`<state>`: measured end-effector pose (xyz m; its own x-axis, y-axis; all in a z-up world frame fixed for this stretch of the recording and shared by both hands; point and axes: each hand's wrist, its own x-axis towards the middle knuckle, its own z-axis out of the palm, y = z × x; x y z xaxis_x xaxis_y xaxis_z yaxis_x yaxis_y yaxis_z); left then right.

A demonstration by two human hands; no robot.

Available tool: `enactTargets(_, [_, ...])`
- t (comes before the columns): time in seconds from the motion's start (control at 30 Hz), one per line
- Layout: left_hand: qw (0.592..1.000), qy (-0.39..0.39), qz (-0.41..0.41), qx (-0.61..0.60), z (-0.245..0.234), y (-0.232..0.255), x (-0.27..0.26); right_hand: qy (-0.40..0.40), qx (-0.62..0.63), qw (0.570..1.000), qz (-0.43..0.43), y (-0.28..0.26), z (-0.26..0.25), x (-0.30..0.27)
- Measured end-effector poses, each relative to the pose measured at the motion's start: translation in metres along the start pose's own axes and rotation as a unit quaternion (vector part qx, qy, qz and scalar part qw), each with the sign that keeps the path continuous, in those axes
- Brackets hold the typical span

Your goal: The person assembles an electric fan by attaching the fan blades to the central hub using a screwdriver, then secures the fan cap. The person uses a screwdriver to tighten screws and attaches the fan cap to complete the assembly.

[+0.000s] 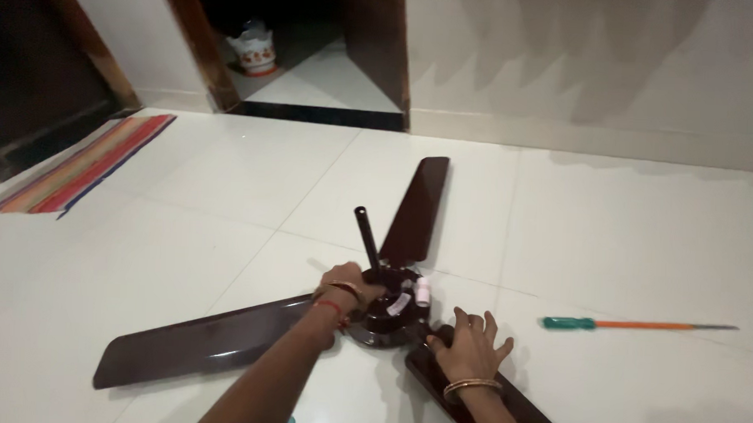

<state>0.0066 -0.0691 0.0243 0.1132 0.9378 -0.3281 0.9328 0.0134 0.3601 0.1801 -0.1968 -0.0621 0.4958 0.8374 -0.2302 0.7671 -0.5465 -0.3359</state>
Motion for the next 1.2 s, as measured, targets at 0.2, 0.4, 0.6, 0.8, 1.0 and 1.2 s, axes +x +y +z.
enactTargets(0.2, [0.930,-0.172,0.169,0.278,0.016,0.038,-0.054,0.037,-0.017,0.999,0.017,0.065,-0.032,-0.031])
enactTargets(0.4, [0.894,-0.107,0.248,0.357,0.044,0.139,-0.103,0.049,-0.023,0.998,0.043,0.145,-0.070,-0.048])
enactTargets(0.6, [0.896,-0.099,0.350,0.255,0.083,0.219,-0.118,0.037,-0.024,0.997,0.061,0.180,-0.098,-0.038])
enactTargets(0.8, [0.900,-0.123,0.341,0.242,0.117,0.257,-0.115,0.046,0.029,0.997,0.059,0.198,-0.090,0.010])
enactTargets(1.0, [0.891,-0.138,0.341,0.267,0.139,0.258,-0.066,0.051,0.068,0.996,0.033,0.193,-0.060,0.073])
enactTargets(1.2, [0.876,-0.124,0.374,0.280,0.159,0.243,-0.013,0.029,-0.045,0.998,-0.025,0.176,-0.047,0.100])
